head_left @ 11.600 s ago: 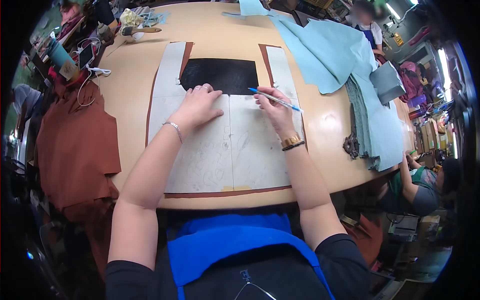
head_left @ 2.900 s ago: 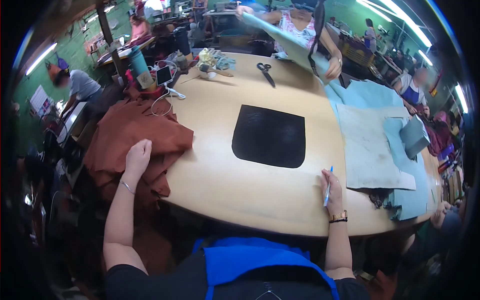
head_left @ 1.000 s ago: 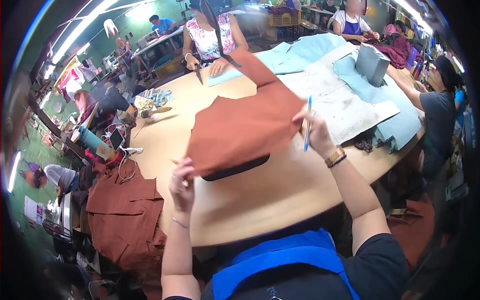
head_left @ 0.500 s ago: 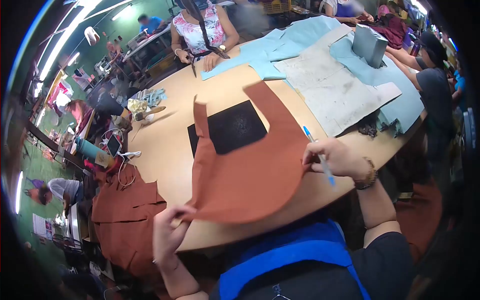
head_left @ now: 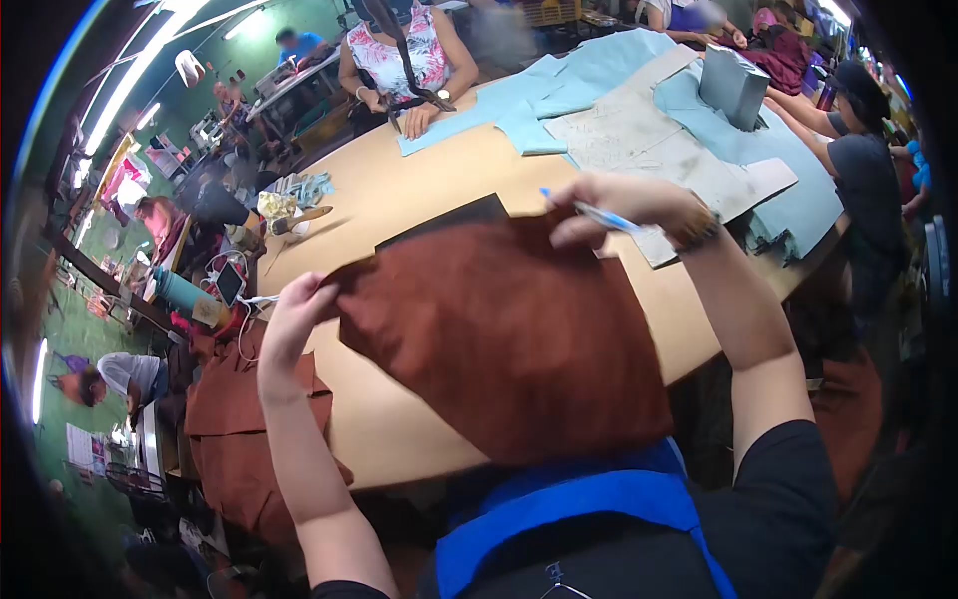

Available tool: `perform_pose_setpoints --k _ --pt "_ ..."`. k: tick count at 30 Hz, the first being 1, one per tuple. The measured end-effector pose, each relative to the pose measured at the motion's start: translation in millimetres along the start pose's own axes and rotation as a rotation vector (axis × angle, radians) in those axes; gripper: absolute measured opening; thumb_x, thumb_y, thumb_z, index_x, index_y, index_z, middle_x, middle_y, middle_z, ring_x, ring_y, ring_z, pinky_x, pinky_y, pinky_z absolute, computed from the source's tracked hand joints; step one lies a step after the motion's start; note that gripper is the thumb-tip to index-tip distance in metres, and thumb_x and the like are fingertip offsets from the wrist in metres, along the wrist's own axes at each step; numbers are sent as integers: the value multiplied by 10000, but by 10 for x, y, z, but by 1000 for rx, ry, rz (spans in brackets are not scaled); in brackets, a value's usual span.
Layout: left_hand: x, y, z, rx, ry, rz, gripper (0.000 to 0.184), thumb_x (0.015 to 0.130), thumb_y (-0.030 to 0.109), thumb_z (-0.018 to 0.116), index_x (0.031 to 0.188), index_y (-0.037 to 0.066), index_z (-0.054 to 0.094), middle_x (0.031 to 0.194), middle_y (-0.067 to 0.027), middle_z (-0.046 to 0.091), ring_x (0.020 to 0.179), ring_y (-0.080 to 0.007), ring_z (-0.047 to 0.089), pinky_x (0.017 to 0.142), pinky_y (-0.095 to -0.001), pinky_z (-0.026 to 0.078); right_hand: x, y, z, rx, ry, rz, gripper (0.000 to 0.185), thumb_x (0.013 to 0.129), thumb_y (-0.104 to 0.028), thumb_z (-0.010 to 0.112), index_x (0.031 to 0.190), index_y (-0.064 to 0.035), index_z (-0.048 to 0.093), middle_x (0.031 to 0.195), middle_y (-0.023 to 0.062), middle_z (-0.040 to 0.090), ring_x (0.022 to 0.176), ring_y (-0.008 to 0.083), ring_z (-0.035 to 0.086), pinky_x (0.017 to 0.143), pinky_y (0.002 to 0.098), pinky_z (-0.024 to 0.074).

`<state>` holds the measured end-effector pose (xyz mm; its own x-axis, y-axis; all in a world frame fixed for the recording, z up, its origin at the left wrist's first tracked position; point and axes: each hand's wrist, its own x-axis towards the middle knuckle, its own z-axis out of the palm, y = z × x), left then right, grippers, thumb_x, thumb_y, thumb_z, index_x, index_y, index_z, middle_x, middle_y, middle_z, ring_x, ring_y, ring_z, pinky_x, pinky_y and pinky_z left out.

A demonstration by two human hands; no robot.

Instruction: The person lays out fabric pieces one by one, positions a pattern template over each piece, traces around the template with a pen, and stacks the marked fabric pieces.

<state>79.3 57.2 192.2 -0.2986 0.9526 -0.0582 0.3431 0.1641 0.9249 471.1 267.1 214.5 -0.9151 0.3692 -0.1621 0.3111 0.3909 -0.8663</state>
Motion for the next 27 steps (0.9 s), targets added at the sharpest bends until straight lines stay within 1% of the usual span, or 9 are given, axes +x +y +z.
perform_pose_setpoints --k 3,7,9,11,12,13,15,23,27 --pt "752 -434 -46 -140 161 5 122 958 165 610 1052 88 619 869 30 605 777 -32 559 683 -229 471 579 142 -380 -274 252 86 201 880 -192 710 980 -29 649 739 11 626 603 90 603 533 267 493" --pt "1290 -110 -305 -100 598 532 126 971 146 597 1050 48 601 917 -20 640 847 -90 600 757 -251 481 993 7 -831 -471 993 -712 170 800 7 597 924 -65 687 811 111 691 763 219 675 699 318 528" --pt "1065 525 -85 -82 736 1036 150 993 147 566 1058 14 590 1026 -81 672 939 -137 614 833 -290 489 747 -448 -670 -459 1184 -764 112 868 -61 651 975 -71 684 862 89 710 790 191 690 709 296 532" --pt "782 788 5 -20 925 1054 168 1006 158 554 1069 4 574 1153 -145 659 1056 -178 613 933 -330 481 551 -560 -582 -338 1172 -841 292 1019 -282 480 1125 -40 605 896 77 650 824 140 608 736 291 504" --pt "676 761 25 75 951 1129 158 1011 154 546 1053 2 552 1213 -162 630 1092 -210 610 977 -355 466 441 -562 -482 -141 1077 -711 489 898 -460 679 1164 -58 592 1016 125 648 975 135 589 885 341 467" --pt "577 672 102 97 952 1163 151 1009 146 548 1053 2 552 1217 -161 626 1100 -221 608 985 -359 461 485 -418 -493 -449 1242 -888 125 894 -54 644 1017 -57 671 894 81 717 837 159 696 739 289 536" --pt "399 413 302 142 952 1240 137 1005 132 551 1053 4 550 1227 -159 617 1116 -244 603 1002 -367 450 315 -198 -279 -442 1139 -843 149 892 -18 642 1039 -35 658 925 87 717 877 143 692 766 281 536" --pt "-194 -1375 1007 212 343 395 148 853 -73 613 973 3 657 1117 -125 653 1026 -202 636 875 -312 527 132 1418 601 -284 797 -346 218 780 101 606 955 -23 646 871 86 686 827 197 677 755 301 555" --pt "-519 -1523 1091 448 261 346 149 837 -35 658 982 1 668 1068 -111 661 969 -237 656 833 -319 542 -110 1645 877 -457 668 -150 207 747 114 646 917 -2 631 926 125 681 866 247 680 766 319 560"
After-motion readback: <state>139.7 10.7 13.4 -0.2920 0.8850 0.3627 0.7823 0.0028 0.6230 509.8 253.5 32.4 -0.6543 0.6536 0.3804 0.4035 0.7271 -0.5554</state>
